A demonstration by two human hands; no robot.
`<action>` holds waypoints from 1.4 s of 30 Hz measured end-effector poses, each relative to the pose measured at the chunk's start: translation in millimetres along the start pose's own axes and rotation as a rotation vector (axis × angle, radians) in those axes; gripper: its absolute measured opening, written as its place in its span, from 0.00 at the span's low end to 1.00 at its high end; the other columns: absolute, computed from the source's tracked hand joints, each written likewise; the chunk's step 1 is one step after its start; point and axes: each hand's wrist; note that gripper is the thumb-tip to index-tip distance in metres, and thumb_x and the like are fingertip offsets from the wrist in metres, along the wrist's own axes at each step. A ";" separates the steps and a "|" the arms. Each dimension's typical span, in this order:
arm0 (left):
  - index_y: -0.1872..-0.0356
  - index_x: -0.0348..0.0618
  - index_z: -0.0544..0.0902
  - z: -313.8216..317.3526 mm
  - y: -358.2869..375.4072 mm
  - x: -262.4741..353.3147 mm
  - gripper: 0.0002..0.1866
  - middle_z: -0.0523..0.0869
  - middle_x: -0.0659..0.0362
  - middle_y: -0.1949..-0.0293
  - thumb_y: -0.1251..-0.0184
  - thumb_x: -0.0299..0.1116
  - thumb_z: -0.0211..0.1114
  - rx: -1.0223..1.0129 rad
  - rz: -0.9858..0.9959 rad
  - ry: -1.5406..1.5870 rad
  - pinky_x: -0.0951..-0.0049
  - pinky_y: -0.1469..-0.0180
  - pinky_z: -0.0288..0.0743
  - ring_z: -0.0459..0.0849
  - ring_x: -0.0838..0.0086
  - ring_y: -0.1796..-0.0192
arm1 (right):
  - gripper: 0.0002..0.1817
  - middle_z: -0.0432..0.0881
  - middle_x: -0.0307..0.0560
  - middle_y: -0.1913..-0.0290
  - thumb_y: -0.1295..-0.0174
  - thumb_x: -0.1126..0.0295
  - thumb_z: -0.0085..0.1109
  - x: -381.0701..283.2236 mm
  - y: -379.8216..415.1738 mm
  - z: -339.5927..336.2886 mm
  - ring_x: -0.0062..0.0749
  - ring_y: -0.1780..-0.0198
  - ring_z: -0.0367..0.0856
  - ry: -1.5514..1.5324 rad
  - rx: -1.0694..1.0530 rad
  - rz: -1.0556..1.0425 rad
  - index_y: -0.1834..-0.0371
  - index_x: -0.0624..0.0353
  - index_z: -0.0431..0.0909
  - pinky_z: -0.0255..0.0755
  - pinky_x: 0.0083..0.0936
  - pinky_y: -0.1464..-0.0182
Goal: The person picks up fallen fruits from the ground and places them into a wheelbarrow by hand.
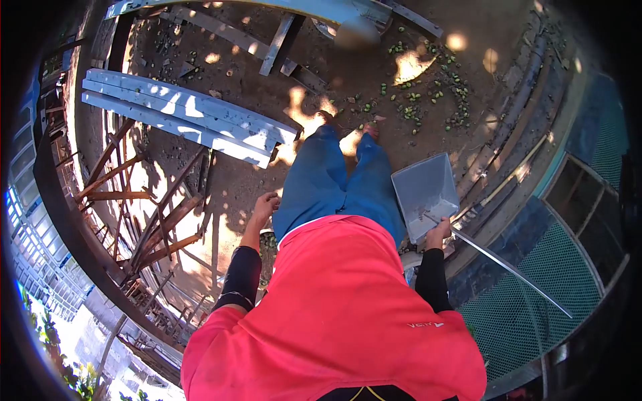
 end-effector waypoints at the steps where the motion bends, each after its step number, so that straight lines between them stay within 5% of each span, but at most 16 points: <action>1: 0.47 0.31 0.80 1.4 -16.8 -14.3 0.18 0.86 0.53 0.62 0.34 0.30 0.62 0.030 0.000 0.065 0.73 0.63 0.77 0.84 0.71 0.63 | 0.21 0.80 0.52 0.55 0.58 0.71 0.63 2.3 -8.8 -5.1 0.45 0.57 0.81 0.025 -0.030 -0.012 0.60 0.68 0.73 0.76 0.43 0.51; 6: 0.47 0.35 0.81 14.2 -89.9 19.1 0.17 0.85 0.57 0.69 0.36 0.28 0.62 -0.039 0.072 -0.027 0.73 0.69 0.74 0.83 0.74 0.69 | 0.15 0.80 0.49 0.60 0.61 0.74 0.61 -0.1 -29.6 -33.9 0.44 0.61 0.80 -0.083 0.027 -0.153 0.67 0.63 0.73 0.76 0.43 0.56; 8: 0.46 0.38 0.82 19.0 -111.2 74.0 0.18 0.85 0.57 0.69 0.37 0.30 0.62 -0.161 0.027 -0.107 0.72 0.74 0.71 0.81 0.75 0.73 | 0.18 0.81 0.49 0.59 0.60 0.74 0.60 -36.7 25.2 -39.8 0.45 0.59 0.80 -0.007 0.188 -0.056 0.62 0.64 0.77 0.76 0.44 0.55; 10: 0.44 0.40 0.81 18.0 -146.8 124.6 0.20 0.86 0.57 0.66 0.39 0.27 0.60 -0.224 0.040 -0.323 0.73 0.71 0.74 0.82 0.75 0.67 | 0.21 0.81 0.51 0.56 0.59 0.75 0.58 -47.6 53.2 -54.4 0.48 0.56 0.81 -0.053 0.153 -0.109 0.57 0.65 0.78 0.77 0.44 0.53; 13: 0.42 0.41 0.79 12.0 -164.8 226.9 0.23 0.85 0.58 0.63 0.40 0.31 0.61 -0.122 0.198 -0.225 0.74 0.71 0.73 0.82 0.75 0.67 | 0.28 0.78 0.53 0.47 0.55 0.75 0.52 -74.7 70.2 -67.1 0.52 0.48 0.80 -0.267 0.028 -0.105 0.44 0.63 0.76 0.76 0.50 0.45; 16: 0.40 0.39 0.77 10.5 -187.5 291.1 0.20 0.85 0.58 0.61 0.33 0.31 0.58 -0.009 0.330 0.078 0.76 0.68 0.73 0.82 0.77 0.64 | 0.29 0.78 0.50 0.47 0.55 0.73 0.49 -102.6 49.9 -72.8 0.51 0.44 0.78 -0.291 0.056 -0.136 0.43 0.60 0.76 0.70 0.48 0.38; 20: 0.40 0.41 0.78 45.6 -129.7 362.2 0.21 0.86 0.60 0.60 0.34 0.34 0.59 0.098 0.403 -0.014 0.78 0.67 0.72 0.83 0.78 0.63 | 0.21 0.80 0.50 0.50 0.48 0.67 0.52 -113.2 -93.9 -98.8 0.48 0.49 0.79 -0.131 0.187 -0.149 0.49 0.60 0.76 0.71 0.46 0.44; 24: 0.40 0.41 0.78 117.2 -73.9 340.7 0.22 0.86 0.60 0.61 0.35 0.36 0.60 0.189 0.366 -0.084 0.76 0.67 0.73 0.84 0.77 0.63 | 0.28 0.77 0.56 0.45 0.50 0.66 0.55 -204.9 -166.3 -45.8 0.52 0.45 0.78 -0.416 0.309 0.103 0.45 0.68 0.72 0.70 0.51 0.43; 26: 0.41 0.41 0.78 164.1 -62.0 291.0 0.22 0.86 0.59 0.62 0.36 0.35 0.60 0.185 0.297 -0.081 0.75 0.69 0.74 0.83 0.77 0.64 | 0.27 0.78 0.59 0.48 0.53 0.67 0.57 -246.1 -197.5 -40.4 0.54 0.50 0.80 -0.439 0.124 0.115 0.49 0.72 0.70 0.74 0.51 0.47; 28: 0.41 0.40 0.78 216.4 -29.9 235.1 0.22 0.86 0.57 0.63 0.36 0.34 0.60 0.079 0.114 -0.147 0.74 0.69 0.76 0.84 0.75 0.65 | 0.26 0.79 0.60 0.49 0.55 0.69 0.58 -291.4 -231.3 -25.7 0.56 0.53 0.82 -0.383 0.292 0.085 0.51 0.72 0.70 0.76 0.52 0.50; 32: 0.45 0.39 0.80 318.1 89.7 176.5 0.19 0.86 0.56 0.62 0.34 0.36 0.61 -0.082 -0.061 -0.162 0.71 0.66 0.77 0.84 0.73 0.65 | 0.26 0.79 0.60 0.50 0.57 0.71 0.59 -349.9 -296.9 7.7 0.57 0.54 0.82 -0.359 0.170 0.039 0.52 0.71 0.70 0.77 0.53 0.51; 38: 0.47 0.39 0.81 364.9 172.1 93.7 0.16 0.85 0.59 0.65 0.32 0.34 0.60 0.009 -0.169 -0.012 0.75 0.71 0.73 0.81 0.78 0.68 | 0.24 0.81 0.55 0.55 0.57 0.70 0.64 -394.0 -359.6 93.3 0.50 0.57 0.82 -0.296 0.080 -0.025 0.56 0.68 0.72 0.77 0.48 0.52; 42: 0.45 0.38 0.79 363.3 184.6 87.8 0.17 0.85 0.59 0.66 0.32 0.33 0.60 0.114 -0.252 0.162 0.75 0.73 0.71 0.80 0.77 0.70 | 0.21 0.79 0.57 0.55 0.56 0.73 0.58 -403.4 -345.0 118.8 0.53 0.58 0.83 -0.268 0.035 -0.107 0.56 0.68 0.67 0.78 0.54 0.54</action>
Point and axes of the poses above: each hand's wrist, its own y-axis away from the middle knuckle, its own z-axis out of the palm, x = y × z
